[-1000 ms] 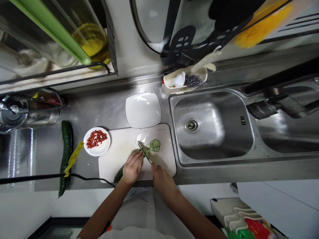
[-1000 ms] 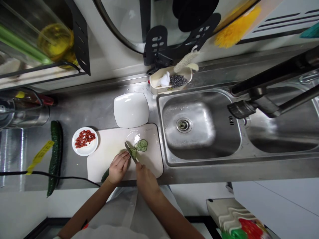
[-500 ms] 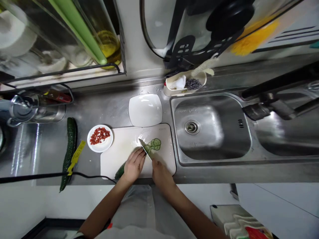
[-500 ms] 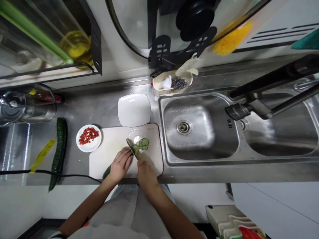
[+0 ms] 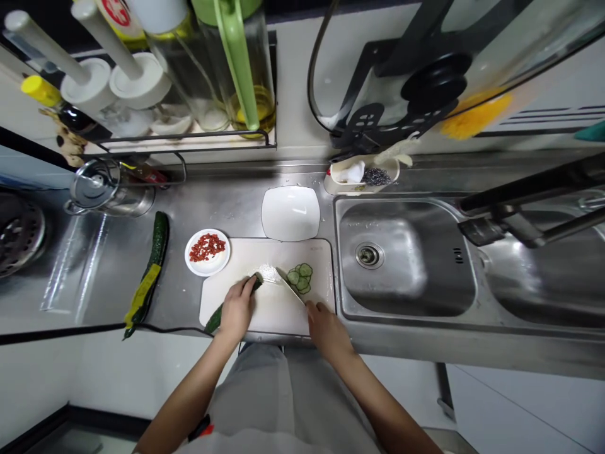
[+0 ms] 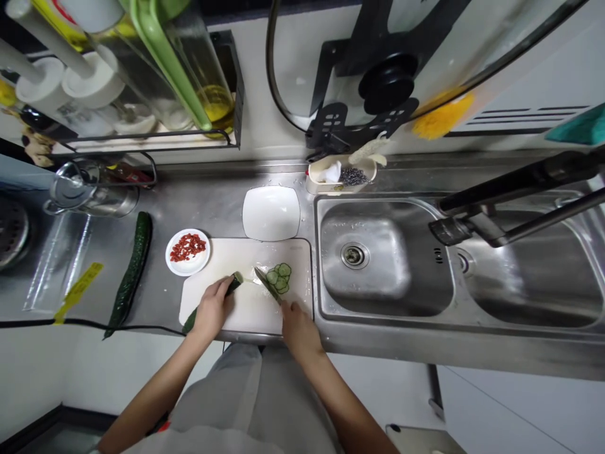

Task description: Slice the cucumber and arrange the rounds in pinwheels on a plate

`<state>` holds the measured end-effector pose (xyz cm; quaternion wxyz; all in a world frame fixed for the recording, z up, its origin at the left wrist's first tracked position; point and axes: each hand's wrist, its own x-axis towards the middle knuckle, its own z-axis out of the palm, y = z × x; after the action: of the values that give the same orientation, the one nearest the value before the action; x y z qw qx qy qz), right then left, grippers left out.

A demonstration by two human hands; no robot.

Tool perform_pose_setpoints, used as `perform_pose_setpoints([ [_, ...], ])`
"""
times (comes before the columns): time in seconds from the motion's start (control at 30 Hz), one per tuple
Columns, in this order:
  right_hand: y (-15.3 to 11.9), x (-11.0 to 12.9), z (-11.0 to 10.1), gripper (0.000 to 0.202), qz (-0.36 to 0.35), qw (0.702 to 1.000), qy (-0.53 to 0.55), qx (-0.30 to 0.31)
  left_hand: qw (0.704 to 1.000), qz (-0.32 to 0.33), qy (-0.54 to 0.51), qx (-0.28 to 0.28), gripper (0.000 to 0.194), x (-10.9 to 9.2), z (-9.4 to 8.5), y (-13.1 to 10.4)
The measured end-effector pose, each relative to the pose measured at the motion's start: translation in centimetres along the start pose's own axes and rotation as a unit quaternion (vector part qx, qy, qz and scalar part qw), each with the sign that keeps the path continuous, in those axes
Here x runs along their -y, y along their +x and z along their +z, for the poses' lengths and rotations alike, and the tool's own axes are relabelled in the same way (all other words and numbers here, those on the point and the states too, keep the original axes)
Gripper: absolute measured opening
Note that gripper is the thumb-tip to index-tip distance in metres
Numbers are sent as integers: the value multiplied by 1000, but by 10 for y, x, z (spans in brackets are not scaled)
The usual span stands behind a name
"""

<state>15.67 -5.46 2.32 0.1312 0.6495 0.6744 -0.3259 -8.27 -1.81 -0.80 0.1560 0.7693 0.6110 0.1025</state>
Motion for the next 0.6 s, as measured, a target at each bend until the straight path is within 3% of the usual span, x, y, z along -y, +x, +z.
perform_pose_setpoints([
  [0.3,-7,-11,4,39,-52,997,-43,-30,995,-67,51,-48,51,52,-19,-4],
  [0.6,-20,-25,7,39,-42,999,13,-23,983,-139,120,-18,49,48,-19,-3],
])
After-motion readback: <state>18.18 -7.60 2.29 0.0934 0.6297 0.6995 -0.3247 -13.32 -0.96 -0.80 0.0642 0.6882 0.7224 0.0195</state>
